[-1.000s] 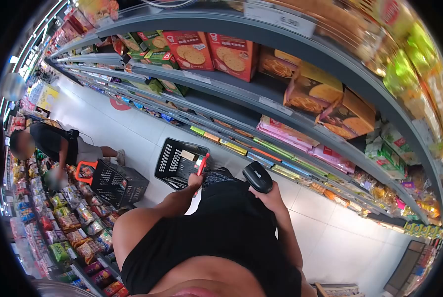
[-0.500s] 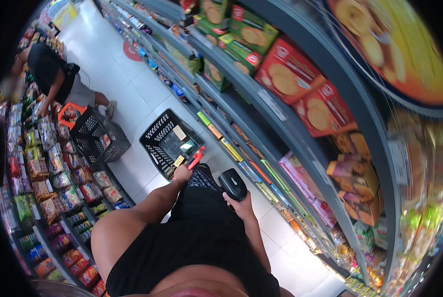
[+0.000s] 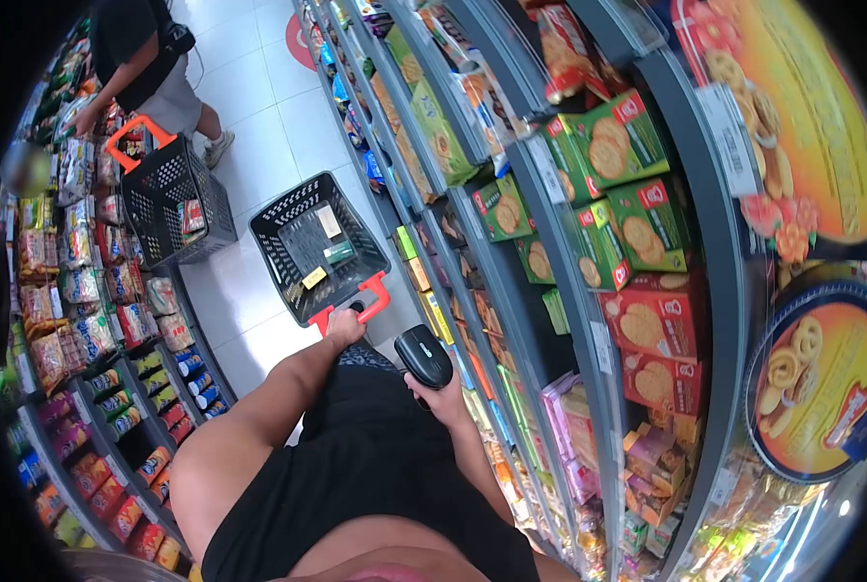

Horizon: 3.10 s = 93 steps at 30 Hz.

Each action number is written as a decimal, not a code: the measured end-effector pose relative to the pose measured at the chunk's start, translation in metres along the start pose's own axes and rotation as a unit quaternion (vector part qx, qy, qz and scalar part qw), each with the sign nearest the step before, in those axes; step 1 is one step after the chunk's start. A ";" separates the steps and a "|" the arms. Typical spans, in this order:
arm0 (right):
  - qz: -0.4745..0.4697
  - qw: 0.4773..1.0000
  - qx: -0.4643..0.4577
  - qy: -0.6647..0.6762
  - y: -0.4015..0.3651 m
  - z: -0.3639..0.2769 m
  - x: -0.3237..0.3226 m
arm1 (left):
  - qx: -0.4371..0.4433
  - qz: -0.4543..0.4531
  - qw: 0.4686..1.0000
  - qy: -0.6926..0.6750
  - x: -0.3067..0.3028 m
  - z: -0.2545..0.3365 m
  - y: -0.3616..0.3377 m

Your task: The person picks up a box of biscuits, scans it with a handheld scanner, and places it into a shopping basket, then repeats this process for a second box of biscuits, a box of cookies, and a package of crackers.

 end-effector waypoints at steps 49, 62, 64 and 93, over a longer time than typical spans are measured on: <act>-0.229 0.970 0.066 -0.053 0.545 -0.203 0.136 | 0.053 0.040 0.992 0.108 -0.580 -0.087 0.205; -0.211 0.976 0.049 -0.036 0.677 -0.254 0.136 | 0.040 0.060 0.989 0.126 -0.742 -0.101 0.287; -0.210 0.977 0.028 -0.025 0.708 -0.263 0.131 | 0.016 0.040 0.990 0.134 -0.767 -0.100 0.299; -0.241 0.968 0.022 -0.073 1.134 -0.462 0.273 | 0.030 0.043 0.993 0.109 -1.150 -0.128 0.478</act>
Point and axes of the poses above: each hand's wrist, its own y-axis towards the middle knuckle, its own x-axis out of the palm, z = x × y, the point moved 3 cm from there along y, towards the middle knuckle, and after that the axes turned 15 degrees about -z, right-handed, at the moved point
